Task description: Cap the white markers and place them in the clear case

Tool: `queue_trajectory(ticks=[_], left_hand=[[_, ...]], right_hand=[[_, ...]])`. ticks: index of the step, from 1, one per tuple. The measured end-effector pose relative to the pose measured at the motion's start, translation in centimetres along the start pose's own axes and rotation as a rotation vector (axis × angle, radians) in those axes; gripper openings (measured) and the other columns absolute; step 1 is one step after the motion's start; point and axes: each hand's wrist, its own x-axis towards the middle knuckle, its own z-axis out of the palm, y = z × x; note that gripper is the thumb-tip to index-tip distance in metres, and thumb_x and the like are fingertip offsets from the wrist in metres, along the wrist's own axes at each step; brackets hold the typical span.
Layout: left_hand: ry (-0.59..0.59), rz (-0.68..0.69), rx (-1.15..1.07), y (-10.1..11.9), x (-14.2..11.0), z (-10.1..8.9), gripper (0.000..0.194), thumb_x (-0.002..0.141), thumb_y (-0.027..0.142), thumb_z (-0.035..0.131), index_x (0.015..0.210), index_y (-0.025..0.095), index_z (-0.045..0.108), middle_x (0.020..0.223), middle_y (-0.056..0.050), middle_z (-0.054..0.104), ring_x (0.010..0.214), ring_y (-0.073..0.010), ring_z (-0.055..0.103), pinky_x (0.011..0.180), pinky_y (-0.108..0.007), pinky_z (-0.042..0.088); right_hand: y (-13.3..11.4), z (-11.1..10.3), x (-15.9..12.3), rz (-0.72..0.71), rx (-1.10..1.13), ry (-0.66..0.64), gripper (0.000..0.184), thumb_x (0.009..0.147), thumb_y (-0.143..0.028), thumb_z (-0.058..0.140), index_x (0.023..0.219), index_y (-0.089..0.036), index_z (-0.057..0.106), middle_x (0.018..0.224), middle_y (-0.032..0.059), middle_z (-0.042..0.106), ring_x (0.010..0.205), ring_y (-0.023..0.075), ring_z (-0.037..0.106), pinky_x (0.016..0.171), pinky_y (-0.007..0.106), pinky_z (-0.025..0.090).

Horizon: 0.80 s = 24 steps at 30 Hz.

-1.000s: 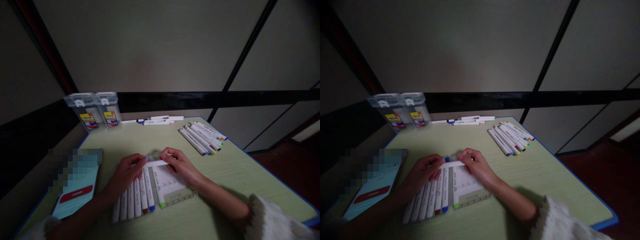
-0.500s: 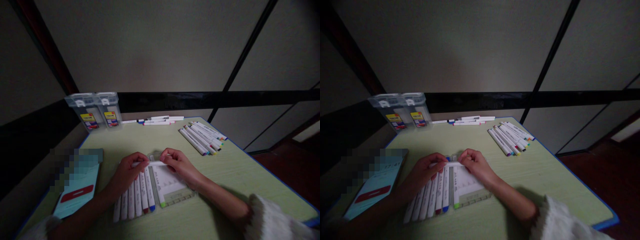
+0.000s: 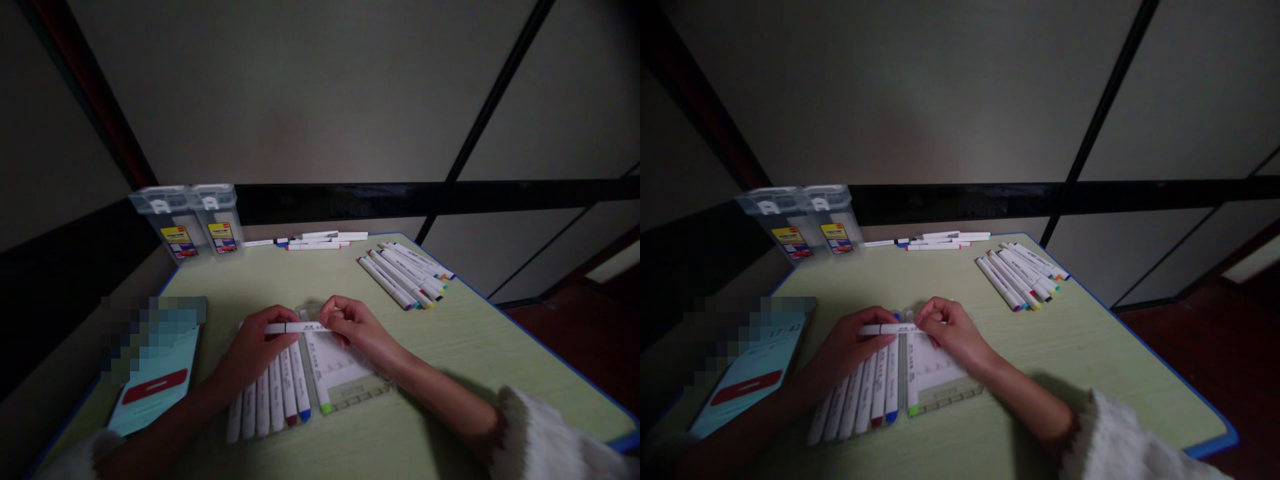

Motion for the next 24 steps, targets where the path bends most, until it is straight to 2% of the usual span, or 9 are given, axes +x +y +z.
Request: queue_trajectory(ticks=[10,19,24], left_hand=[[0.002,-0.021,0.005,0.53,-0.06,-0.06,0.008,0.063,0.016,0.054,0.07,0.016,0.058,0.069,0.001,0.061,0.067,-0.0151,0.057,0.063,-0.025,0.044],[-0.035,-0.017,0.012,0.34,0.03,-0.01,0.008,0.064,0.019,0.054,0.07,0.016,0.058,0.065,0.002,0.06,0.062,-0.0139,0.055,0.059,-0.023,0.042],[-0.067,-0.004,0.005,0.22,0.06,0.09,0.007,0.064,0.017,0.054,0.069,0.016,0.058,0.066,0.002,0.061,0.063,-0.0137,0.055,0.058,-0.022,0.041]], right_hand=[[-0.18,0.09,-0.14,-0.017,0.003,0.008,0.011,0.069,-0.021,0.055,0.061,-0.016,0.049,0.04,-0.0076,0.038,0.039,0.0053,0.027,0.042,0.022,0.017],[-0.32,0.05,-0.19,-0.032,0.047,0.051,0.017,0.062,-0.026,0.064,0.062,-0.016,0.05,0.049,-0.0069,0.041,0.043,0.0053,0.034,0.041,0.019,0.022],[-0.4,0.02,-0.31,-0.01,0.099,0.024,0.02,0.058,-0.025,0.068,0.065,-0.016,0.051,0.056,-0.0053,0.046,0.045,0.0061,0.038,0.042,0.019,0.027]])
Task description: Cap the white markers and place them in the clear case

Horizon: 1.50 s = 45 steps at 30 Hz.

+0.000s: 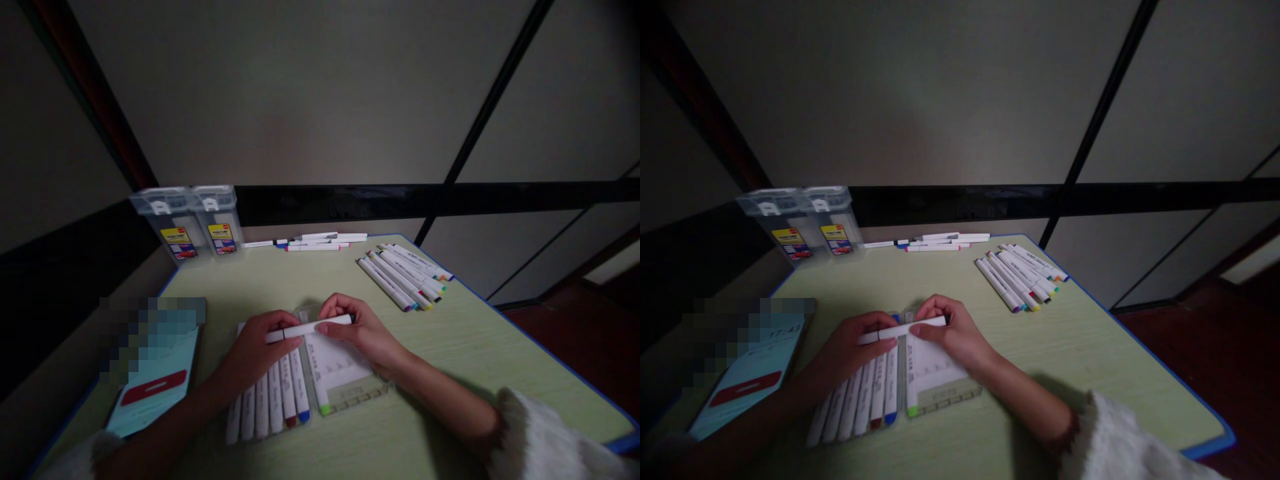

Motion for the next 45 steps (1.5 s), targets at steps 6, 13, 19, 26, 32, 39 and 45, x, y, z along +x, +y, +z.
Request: queue_trajectory(ticks=[6,13,19,26,32,39,45], left_hand=[[0.009,-0.018,0.011,-0.1,0.01,0.01,0.009,0.064,0.018,0.054,0.072,0.017,0.059,0.069,0.002,0.063,0.063,-0.0141,0.056,0.056,-0.022,0.04],[-0.01,-0.002,0.015,-0.13,-0.15,0.02,0.009,0.066,0.02,0.053,0.07,0.017,0.06,0.063,0.003,0.06,0.06,-0.0135,0.055,0.056,-0.022,0.04],[-0.002,-0.029,-0.012,0.19,-0.17,0.07,0.009,0.062,0.019,0.053,0.069,0.016,0.059,0.061,0.003,0.058,0.057,-0.0127,0.053,0.053,-0.021,0.039],[-0.014,-0.032,-0.005,0.03,-0.16,0.13,0.008,0.063,0.02,0.052,0.067,0.016,0.059,0.058,0.003,0.057,0.056,-0.0131,0.053,0.052,-0.021,0.039],[-0.003,-0.03,-0.049,0.17,-0.13,0.16,0.008,0.062,0.019,0.054,0.068,0.016,0.058,0.059,0.003,0.058,0.057,-0.013,0.053,0.053,-0.022,0.039],[-0.007,-0.054,-0.093,0.23,-0.2,0.15,0.011,0.062,0.018,0.053,0.072,0.015,0.057,0.058,0.005,0.053,0.054,-0.0112,0.05,0.052,-0.021,0.038],[0.013,-0.042,-0.096,0.02,-0.22,0.18,0.01,0.067,0.02,0.052,0.075,0.016,0.056,0.054,0.007,0.052,0.053,-0.0109,0.051,0.053,-0.021,0.039]], right_hand=[[0.15,-0.05,0.02,-0.015,-0.023,-0.016,0.022,0.056,-0.023,0.069,0.067,-0.016,0.052,0.058,-0.0048,0.047,0.047,0.006,0.038,0.043,0.019,0.026],[0.3,0.04,0.29,0.017,-0.018,0.005,0.029,0.074,-0.044,0.051,0.064,-0.016,0.049,0.035,-0.0107,0.027,0.034,0.0048,0.016,0.037,0.022,0.01],[0.29,-0.05,0.24,-0.012,-0.067,0.021,0.016,0.07,-0.029,0.056,0.064,-0.016,0.05,0.039,-0.0088,0.033,0.037,0.0051,0.023,0.039,0.022,0.013],[0.18,-0.07,0.22,-0.017,-0.031,0.029,0.01,0.065,-0.023,0.059,0.064,-0.016,0.052,0.052,-0.0052,0.041,0.044,0.0061,0.031,0.042,0.021,0.019],[0.13,-0.11,0.28,0.011,0.015,0.029,0.016,0.06,-0.025,0.064,0.066,-0.016,0.052,0.054,-0.0052,0.042,0.045,0.0064,0.032,0.043,0.021,0.02],[0.31,-0.09,0.46,0.009,-0.02,0.043,0.019,0.068,-0.033,0.058,0.062,-0.017,0.05,0.041,-0.0081,0.034,0.038,0.0056,0.024,0.039,0.022,0.014],[0.3,-0.39,0.59,-0.002,0.006,0.08,0.012,0.067,-0.025,0.057,0.062,-0.016,0.05,0.039,-0.0088,0.032,0.037,0.005,0.024,0.039,0.022,0.013]])
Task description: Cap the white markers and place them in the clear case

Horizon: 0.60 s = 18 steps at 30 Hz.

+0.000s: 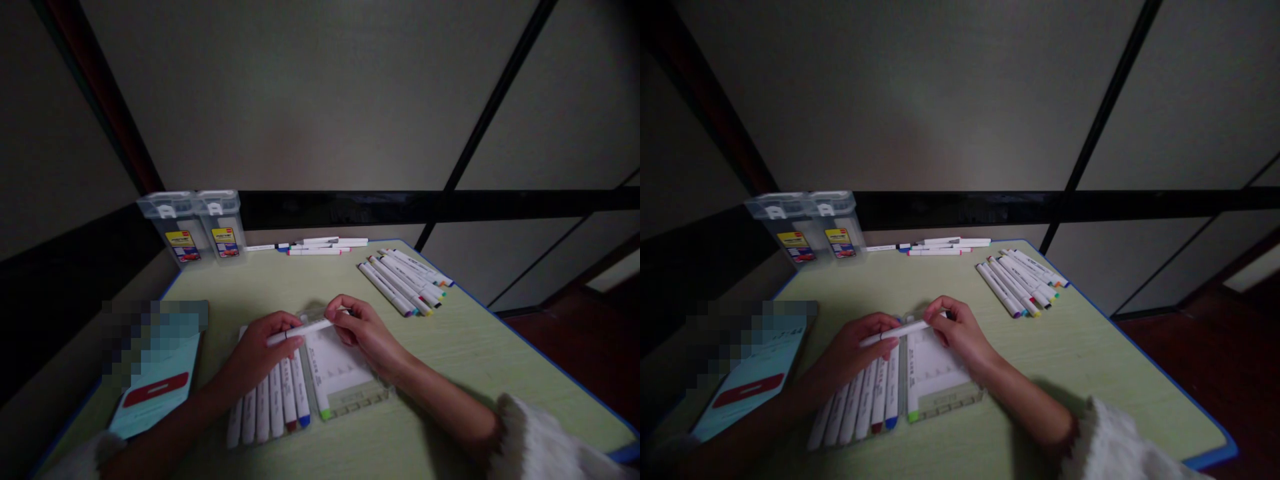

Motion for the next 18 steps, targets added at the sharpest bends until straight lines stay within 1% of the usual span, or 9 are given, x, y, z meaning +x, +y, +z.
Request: queue_trajectory(ticks=[4,9,13,16,18], left_hand=[[0.015,-0.019,0.015,0.1,0.0,0.0,0.013,0.07,0.025,0.05,0.076,0.016,0.056,0.049,0.007,0.051,0.048,-0.0111,0.049,0.047,-0.021,0.035],[0.011,-0.008,-0.053,-0.1,0.1,0.0,0.016,0.07,0.028,0.048,0.075,0.015,0.055,0.047,0.007,0.049,0.042,-0.0087,0.042,0.041,-0.019,0.03],[0.029,-0.041,-0.091,-0.1,0.1,0.1,0.019,0.072,0.031,0.047,0.075,0.014,0.056,0.047,0.006,0.05,0.038,-0.0072,0.037,0.039,-0.018,0.028],[0.05,-0.045,-0.121,0.0,0.0,0.2,0.02,0.072,0.031,0.046,0.075,0.014,0.055,0.048,0.006,0.05,0.037,-0.0066,0.035,0.039,-0.018,0.027],[0.059,-0.036,-0.133,-0.2,0.1,0.2,0.02,0.072,0.031,0.046,0.076,0.013,0.055,0.049,0.005,0.05,0.037,-0.0063,0.035,0.039,-0.017,0.027]], right_hand=[[0.0,-0.5,0.3,-0.031,0.048,0.023,0.008,0.063,-0.02,0.058,0.063,-0.015,0.052,0.045,-0.0071,0.039,0.041,0.0052,0.031,0.041,0.021,0.019],[-0.3,-0.7,0.4,-0.037,0.039,0.044,0.012,0.06,-0.022,0.06,0.063,-0.014,0.052,0.046,-0.0069,0.039,0.042,0.0053,0.032,0.042,0.021,0.02],[-0.9,-1.0,0.4,-0.063,-0.025,0.032,0.014,0.062,-0.024,0.062,0.064,-0.014,0.051,0.046,-0.007,0.039,0.043,0.0054,0.031,0.042,0.021,0.02],[-0.9,-1.8,0.4,-0.109,-0.094,0.01,0.016,0.066,-0.027,0.062,0.066,-0.014,0.052,0.048,-0.0066,0.041,0.044,0.0055,0.032,0.043,0.021,0.021],[-0.5,-2.4,0.3,-0.115,-0.15,-0.026,0.017,0.069,-0.028,0.06,0.068,-0.014,0.052,0.05,-0.0057,0.043,0.045,0.0058,0.034,0.044,0.021,0.023]])
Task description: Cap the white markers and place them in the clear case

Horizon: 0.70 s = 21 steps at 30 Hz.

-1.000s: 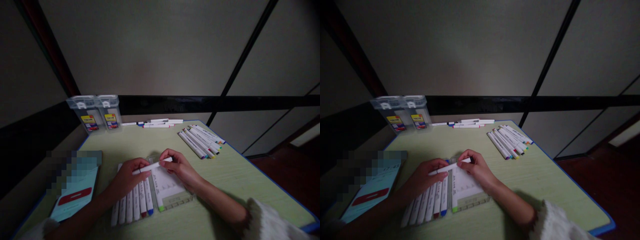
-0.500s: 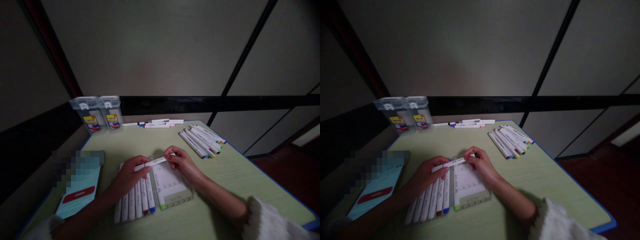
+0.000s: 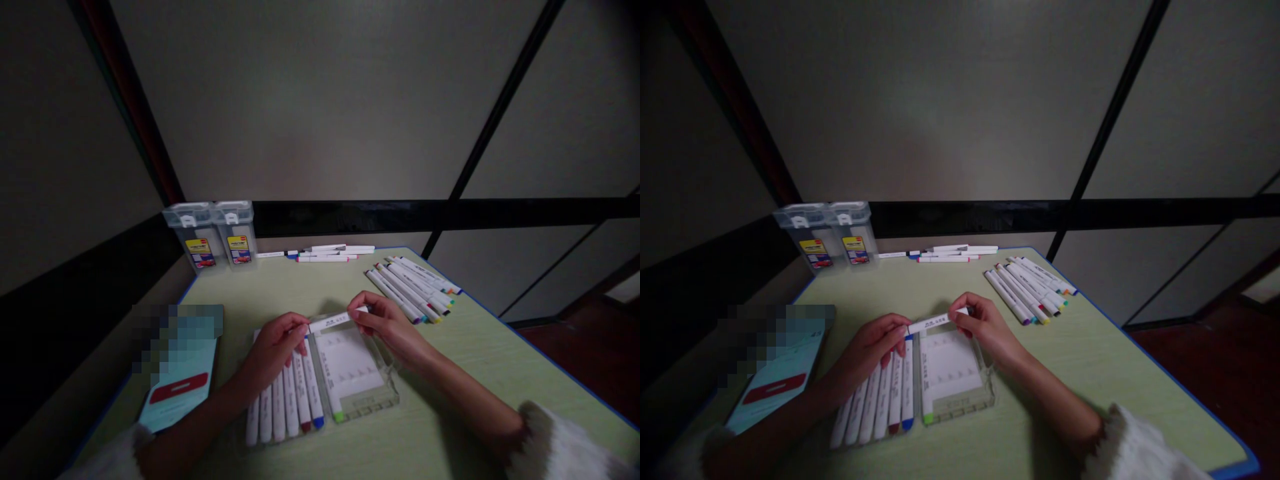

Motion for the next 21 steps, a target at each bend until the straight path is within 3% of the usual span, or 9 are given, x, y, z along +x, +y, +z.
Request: queue_trajectory(ticks=[5,12,21], left_hand=[[0.005,0.016,-0.02,-0.7,0.2,-0.1,0.021,0.073,0.03,0.045,0.077,0.013,0.056,0.052,0.005,0.051,0.037,-0.0058,0.036,0.038,-0.017,0.027],[0.048,0.027,-0.084,-0.7,0.1,-0.1,0.018,0.075,0.031,0.044,0.073,0.015,0.051,0.054,0.005,0.053,0.038,-0.0054,0.037,0.038,-0.017,0.028],[0.104,0.024,-0.192,-0.5,0.1,0.1,0.014,0.073,0.03,0.048,0.067,0.019,0.041,0.04,0.009,0.048,0.032,-0.0048,0.035,0.035,-0.015,0.025]], right_hand=[[0.9,-1.3,-0.9,-0.008,-0.131,-0.157,0.02,0.072,-0.032,0.059,0.071,-0.013,0.051,0.056,-0.0022,0.05,0.049,0.0078,0.04,0.045,0.022,0.027],[0.3,-2.3,-1.4,-0.061,-0.339,-0.258,0.018,0.077,-0.028,0.055,0.082,-0.011,0.059,0.072,0.0038,0.056,0.063,0.0119,0.048,0.053,0.024,0.036],[-0.5,-2.5,-1.7,-0.023,-0.367,-0.364,0.015,0.078,-0.022,0.053,0.085,-0.011,0.059,0.073,0.0037,0.057,0.065,0.0123,0.05,0.056,0.024,0.038]])
